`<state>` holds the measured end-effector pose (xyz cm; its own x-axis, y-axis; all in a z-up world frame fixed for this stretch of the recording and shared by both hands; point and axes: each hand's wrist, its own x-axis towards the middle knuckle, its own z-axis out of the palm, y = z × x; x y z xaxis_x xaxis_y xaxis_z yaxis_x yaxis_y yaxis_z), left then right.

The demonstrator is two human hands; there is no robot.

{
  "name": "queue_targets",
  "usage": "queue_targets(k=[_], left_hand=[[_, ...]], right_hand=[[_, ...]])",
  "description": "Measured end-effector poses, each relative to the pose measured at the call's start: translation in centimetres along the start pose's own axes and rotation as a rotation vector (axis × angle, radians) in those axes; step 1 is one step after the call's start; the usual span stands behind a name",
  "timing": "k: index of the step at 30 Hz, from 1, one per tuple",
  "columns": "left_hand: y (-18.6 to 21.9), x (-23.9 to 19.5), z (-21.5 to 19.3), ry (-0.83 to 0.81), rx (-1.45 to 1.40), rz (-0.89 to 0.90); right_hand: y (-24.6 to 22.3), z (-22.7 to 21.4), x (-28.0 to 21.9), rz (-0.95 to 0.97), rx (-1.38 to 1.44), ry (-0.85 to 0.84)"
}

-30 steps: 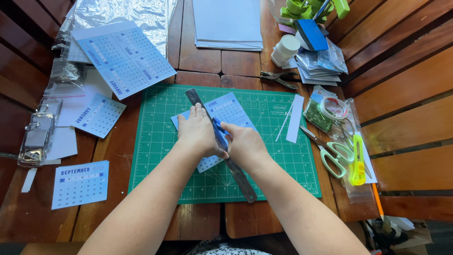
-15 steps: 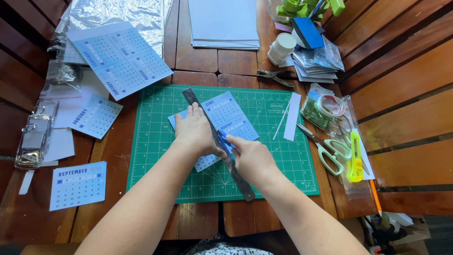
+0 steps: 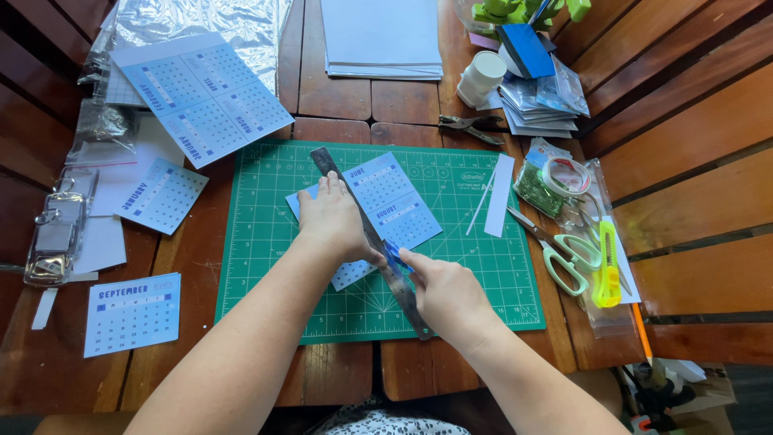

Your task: The person uses a metal ruler and a blue utility knife to cut printed calendar sheets on a green cutting mat. They align the ruler, slice along the edge, and separate the individual monthly calendar cards, stacking them on the table.

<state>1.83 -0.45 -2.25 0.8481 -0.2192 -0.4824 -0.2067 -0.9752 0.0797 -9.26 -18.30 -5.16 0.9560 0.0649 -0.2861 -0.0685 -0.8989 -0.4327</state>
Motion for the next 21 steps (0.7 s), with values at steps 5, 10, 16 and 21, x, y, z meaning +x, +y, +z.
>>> queue_targets(k=[5, 10, 16, 21], left_hand=[[-0.1, 1.7, 1.7, 0.012, 0.031, -0.012], [-0.3, 2.8, 2.7, 0.009, 0.068, -0.037], [-0.3, 2.8, 2.7, 0.022, 0.086, -0.039], [-0.5, 2.1, 1.9, 0.017, -0.054, -0.029]], right_hand=[[-0.4, -0.8, -1.6, 0.092, 0.026, -0.066], [-0.7, -1.3, -3.0, 0.212, 0.070, -0.123], [0.0, -1.6, -3.7, 0.160, 0.043, -0.091], [1.4, -3.7, -4.2, 0.227, 0.180, -0.009]])
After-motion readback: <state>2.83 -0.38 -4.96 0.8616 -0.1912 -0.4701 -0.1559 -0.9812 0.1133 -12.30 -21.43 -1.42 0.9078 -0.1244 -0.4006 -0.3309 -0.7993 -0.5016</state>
